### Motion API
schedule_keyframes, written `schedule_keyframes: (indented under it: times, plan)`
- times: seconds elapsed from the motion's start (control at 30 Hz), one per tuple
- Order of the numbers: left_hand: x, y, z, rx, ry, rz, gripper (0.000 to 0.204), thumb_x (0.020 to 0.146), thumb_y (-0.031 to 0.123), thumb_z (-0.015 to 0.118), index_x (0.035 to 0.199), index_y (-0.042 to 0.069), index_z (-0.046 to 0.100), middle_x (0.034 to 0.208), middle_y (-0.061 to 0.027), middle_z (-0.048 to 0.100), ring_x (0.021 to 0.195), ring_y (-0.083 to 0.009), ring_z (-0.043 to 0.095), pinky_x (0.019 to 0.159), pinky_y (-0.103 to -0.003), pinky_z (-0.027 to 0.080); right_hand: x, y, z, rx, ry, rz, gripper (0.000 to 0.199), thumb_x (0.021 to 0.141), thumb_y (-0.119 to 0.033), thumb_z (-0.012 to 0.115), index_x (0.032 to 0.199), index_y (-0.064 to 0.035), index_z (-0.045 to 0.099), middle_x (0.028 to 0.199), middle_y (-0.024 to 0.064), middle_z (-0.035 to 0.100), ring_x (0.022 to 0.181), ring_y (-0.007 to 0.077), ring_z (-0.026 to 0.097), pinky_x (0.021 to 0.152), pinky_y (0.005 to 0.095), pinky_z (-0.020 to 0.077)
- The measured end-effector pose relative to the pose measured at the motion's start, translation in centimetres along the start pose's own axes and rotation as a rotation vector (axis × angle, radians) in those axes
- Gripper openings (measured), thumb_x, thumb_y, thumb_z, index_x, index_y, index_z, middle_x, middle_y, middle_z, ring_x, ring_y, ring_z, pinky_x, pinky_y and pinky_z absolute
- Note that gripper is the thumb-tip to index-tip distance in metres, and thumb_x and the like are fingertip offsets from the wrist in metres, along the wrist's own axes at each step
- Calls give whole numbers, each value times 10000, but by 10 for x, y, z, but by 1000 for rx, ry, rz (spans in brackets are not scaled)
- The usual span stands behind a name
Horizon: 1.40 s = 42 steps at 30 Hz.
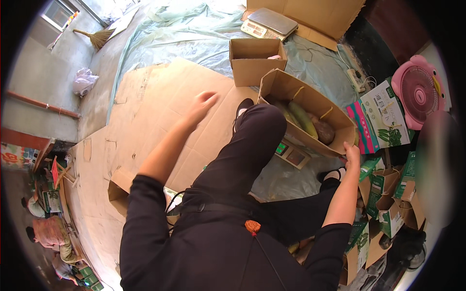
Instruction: Sort and pack large vegetables into paper bags and cardboard boxes.
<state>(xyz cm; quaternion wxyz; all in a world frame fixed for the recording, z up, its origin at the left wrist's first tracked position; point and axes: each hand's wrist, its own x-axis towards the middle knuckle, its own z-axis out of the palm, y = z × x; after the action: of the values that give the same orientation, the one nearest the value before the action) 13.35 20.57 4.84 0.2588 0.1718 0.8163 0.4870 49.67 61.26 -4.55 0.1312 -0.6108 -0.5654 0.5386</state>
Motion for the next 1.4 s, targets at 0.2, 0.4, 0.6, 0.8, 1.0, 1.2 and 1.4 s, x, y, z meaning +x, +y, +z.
schedule_keyframes:
  times: [0.2, 0.4, 0.6, 0.8, 1.0, 1.2, 1.4]
  plan:
    - [116, 25, 99, 19, -82, 25, 628, 746, 434, 690, 1116, -60, 573, 1035, -184, 620, 952, -252, 601, 809, -353, 480, 8, -6, 14, -38, -28, -37, 336, 814, -289, 609, 1103, -121, 578, 979, 42, 608, 852, 223, 574, 631, 449, 463]
    - [128, 55, 140, 538, -32, -207, 253, 754, 137, 592, 962, 18, 673, 1031, -184, 646, 987, -309, 623, 839, -363, 505, 10, -3, 3, -23, 12, -38, 272, 797, -194, 620, 1000, -14, 608, 851, 74, 626, 725, 210, 607, 589, 367, 472]
    - [131, 59, 130, 731, -26, -3, 197, 759, 115, 580, 902, 55, 700, 980, -162, 665, 957, -276, 640, 805, -345, 513, 29, -3, 1, 99, 43, -93, 248, 777, -147, 637, 940, 39, 623, 856, 96, 635, 747, 215, 615, 657, 329, 471]
    - [151, 24, 100, 631, 36, 34, 211, 751, 110, 554, 892, 36, 692, 967, -187, 658, 940, -306, 638, 812, -372, 509, -12, -72, 25, 221, -12, -2, 240, 771, -177, 661, 969, -46, 622, 885, 42, 610, 795, 177, 588, 656, 340, 466]
    - [147, 16, 23, 631, 194, 97, 218, 750, 186, 559, 885, 75, 689, 938, -186, 656, 892, -323, 640, 785, -413, 515, -45, -154, 69, 112, -150, -133, 222, 777, -227, 671, 936, -85, 614, 865, 10, 586, 813, 150, 568, 688, 339, 464]
    - [108, -53, -105, 660, 479, 127, 265, 753, 295, 627, 916, 96, 689, 812, -173, 657, 774, -330, 639, 696, -415, 502, -123, -212, 168, 27, -449, -315, 256, 800, -247, 652, 987, -77, 613, 911, 3, 592, 861, 121, 556, 725, 327, 457]
    - [24, -123, -216, 566, 638, -102, 274, 757, 317, 617, 928, 115, 688, 862, -184, 650, 836, -361, 621, 729, -441, 485, -185, -192, 283, -75, -803, -282, 273, 827, -241, 629, 1047, -81, 610, 1006, 11, 613, 952, 137, 543, 815, 343, 431]
